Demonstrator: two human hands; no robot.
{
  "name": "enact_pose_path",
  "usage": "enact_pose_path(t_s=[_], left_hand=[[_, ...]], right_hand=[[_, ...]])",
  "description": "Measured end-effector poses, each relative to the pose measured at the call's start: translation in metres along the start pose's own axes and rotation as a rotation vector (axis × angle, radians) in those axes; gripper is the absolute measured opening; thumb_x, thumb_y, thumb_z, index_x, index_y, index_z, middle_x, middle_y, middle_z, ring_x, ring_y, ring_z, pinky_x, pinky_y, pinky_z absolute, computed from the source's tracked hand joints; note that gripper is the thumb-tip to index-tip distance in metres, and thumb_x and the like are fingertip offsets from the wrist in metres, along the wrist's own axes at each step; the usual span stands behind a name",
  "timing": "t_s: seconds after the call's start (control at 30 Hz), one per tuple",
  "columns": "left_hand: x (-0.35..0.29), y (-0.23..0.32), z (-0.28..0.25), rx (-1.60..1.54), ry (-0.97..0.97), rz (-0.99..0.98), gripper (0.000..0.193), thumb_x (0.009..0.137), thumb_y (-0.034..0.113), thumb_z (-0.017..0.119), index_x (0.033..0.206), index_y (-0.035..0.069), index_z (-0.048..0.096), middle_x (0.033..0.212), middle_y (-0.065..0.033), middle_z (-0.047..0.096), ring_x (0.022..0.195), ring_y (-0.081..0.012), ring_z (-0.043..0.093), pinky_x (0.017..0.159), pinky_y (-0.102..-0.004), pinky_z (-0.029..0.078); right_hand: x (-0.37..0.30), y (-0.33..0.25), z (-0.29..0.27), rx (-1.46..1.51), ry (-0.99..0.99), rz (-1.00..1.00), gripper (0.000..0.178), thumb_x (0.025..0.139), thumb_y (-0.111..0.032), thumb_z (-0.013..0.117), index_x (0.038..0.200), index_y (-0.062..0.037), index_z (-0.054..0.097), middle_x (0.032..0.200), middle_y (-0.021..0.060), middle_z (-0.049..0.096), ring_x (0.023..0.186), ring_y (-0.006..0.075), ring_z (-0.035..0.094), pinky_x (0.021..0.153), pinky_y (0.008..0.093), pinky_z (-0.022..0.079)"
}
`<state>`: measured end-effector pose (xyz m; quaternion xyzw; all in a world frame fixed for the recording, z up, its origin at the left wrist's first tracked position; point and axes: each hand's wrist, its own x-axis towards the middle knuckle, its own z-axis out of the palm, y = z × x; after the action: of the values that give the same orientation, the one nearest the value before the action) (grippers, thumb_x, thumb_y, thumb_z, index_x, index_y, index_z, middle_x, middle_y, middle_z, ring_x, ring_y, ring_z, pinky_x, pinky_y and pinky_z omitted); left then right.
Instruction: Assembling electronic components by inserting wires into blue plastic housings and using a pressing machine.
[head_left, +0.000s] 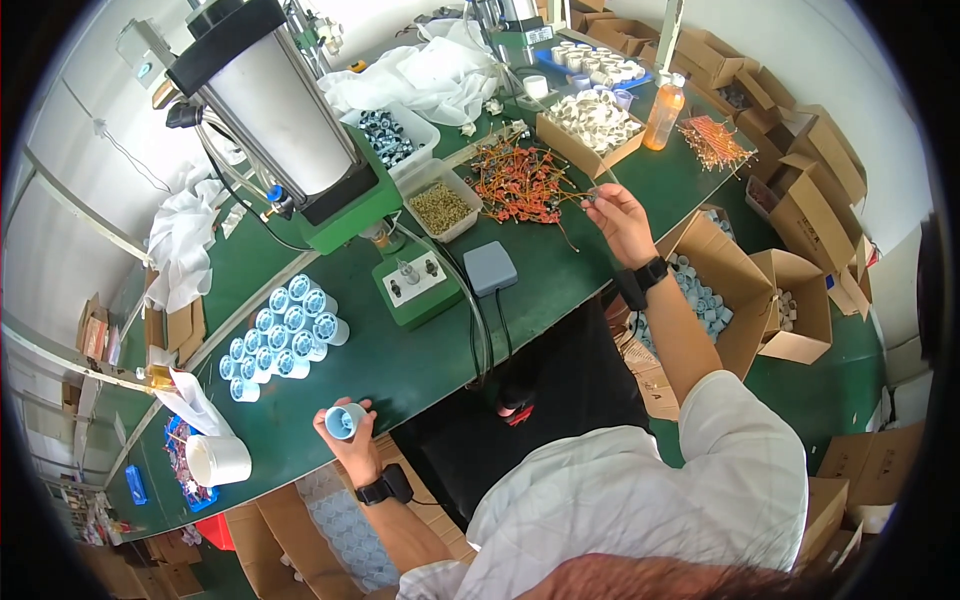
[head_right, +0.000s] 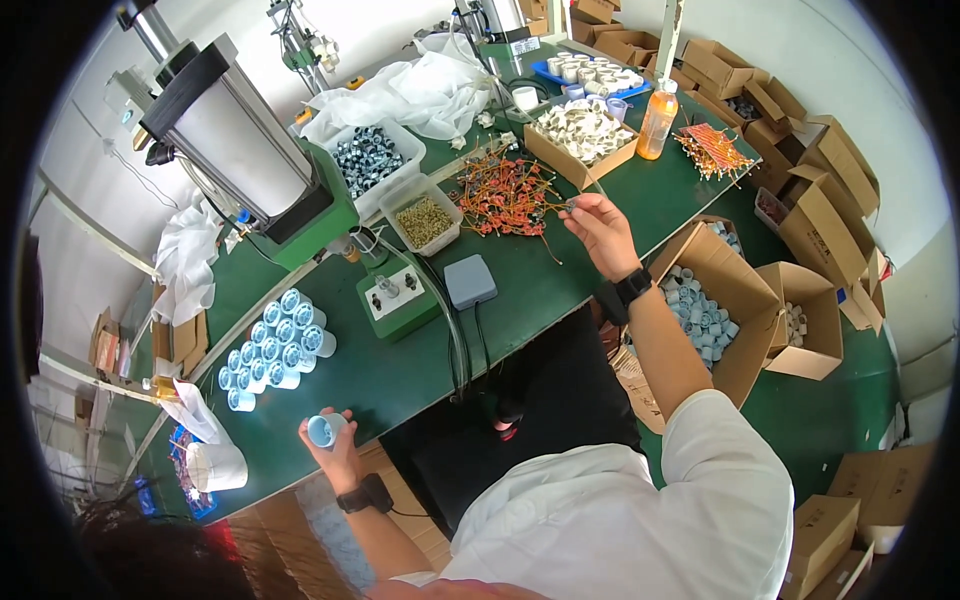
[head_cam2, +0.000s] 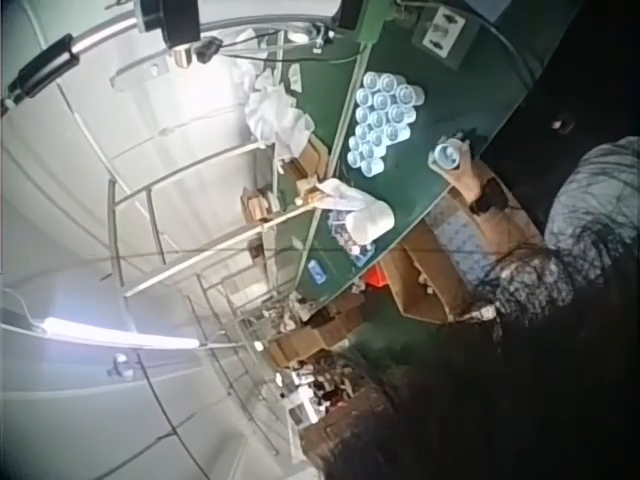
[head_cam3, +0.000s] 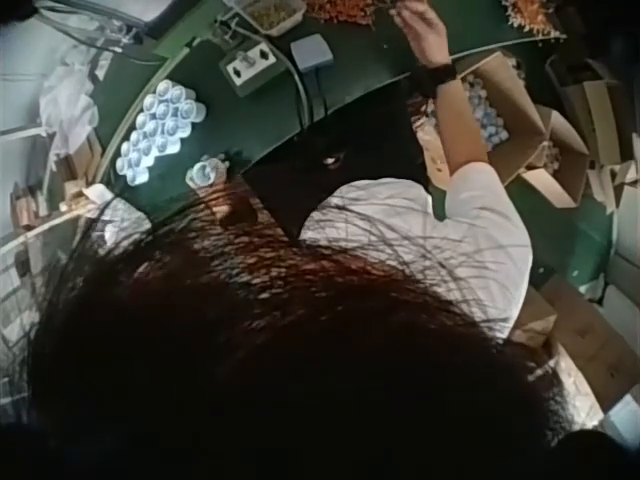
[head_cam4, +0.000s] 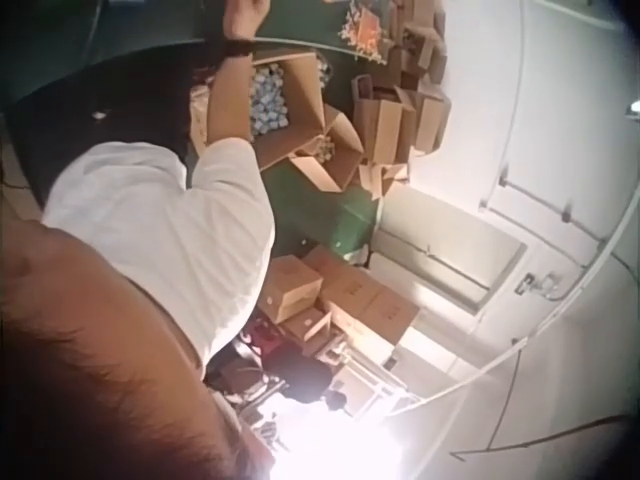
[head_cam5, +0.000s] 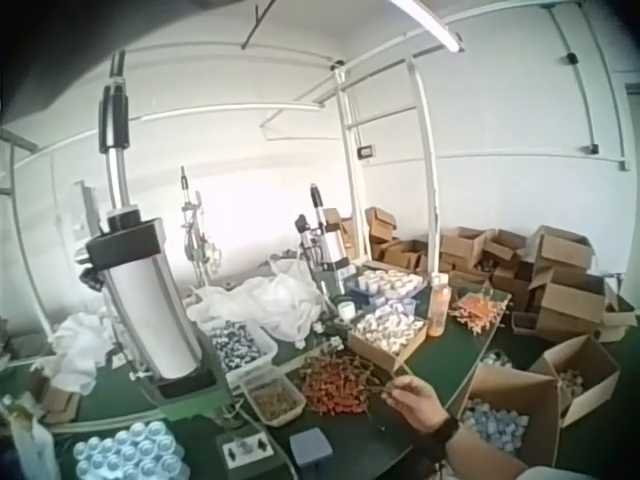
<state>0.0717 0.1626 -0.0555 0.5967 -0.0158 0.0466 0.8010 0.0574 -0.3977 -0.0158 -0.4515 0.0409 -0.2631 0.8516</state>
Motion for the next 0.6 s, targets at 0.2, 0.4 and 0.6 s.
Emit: enact_pose_path(t_s=[0.2, 0.4, 0.6], left_hand=[[-0.048, 0.011, 0.074, -0.306, -0.286, -0.231, 0.067, 0.076, 0.018, 0.085, 0.134, 0.009, 0.052, 0.132, -0.0141, 0.058, 0.120, -0.0313, 0.061, 0.097, -0.0409, 0.053], [-0.063, 0.003, 0.161, -0.541, -0.600, -0.372, 0.077, 0.072, 0.025, 0.085, 0.140, 0.007, 0.054, 0.159, -0.0203, 0.042, 0.145, -0.0355, 0.043, 0.115, -0.0477, 0.039], [-0.060, 0.003, 0.148, -0.415, -0.465, -0.286, 0.080, 0.075, 0.022, 0.083, 0.147, 0.003, 0.052, 0.157, -0.0162, 0.046, 0.142, -0.0292, 0.047, 0.113, -0.0413, 0.040]], right_hand=[[-0.070, -0.002, 0.081, -0.251, -0.262, -0.032, 0.027, 0.093, 0.006, 0.066, 0.117, -0.0036, 0.057, 0.115, 0.0094, 0.066, 0.107, 0.0210, 0.067, 0.088, 0.0301, 0.055], [-0.126, 0.036, 0.126, -0.138, -0.558, -0.007, 0.037, 0.086, 0.007, 0.075, 0.117, -0.0031, 0.058, 0.113, 0.0118, 0.070, 0.102, 0.0166, 0.068, 0.084, 0.0296, 0.053], [-0.138, 0.041, 0.127, -0.419, -0.458, 0.149, 0.038, 0.085, 0.002, 0.080, 0.114, -0.0048, 0.057, 0.105, 0.0090, 0.073, 0.086, 0.0085, 0.064, 0.073, 0.0232, 0.049]])
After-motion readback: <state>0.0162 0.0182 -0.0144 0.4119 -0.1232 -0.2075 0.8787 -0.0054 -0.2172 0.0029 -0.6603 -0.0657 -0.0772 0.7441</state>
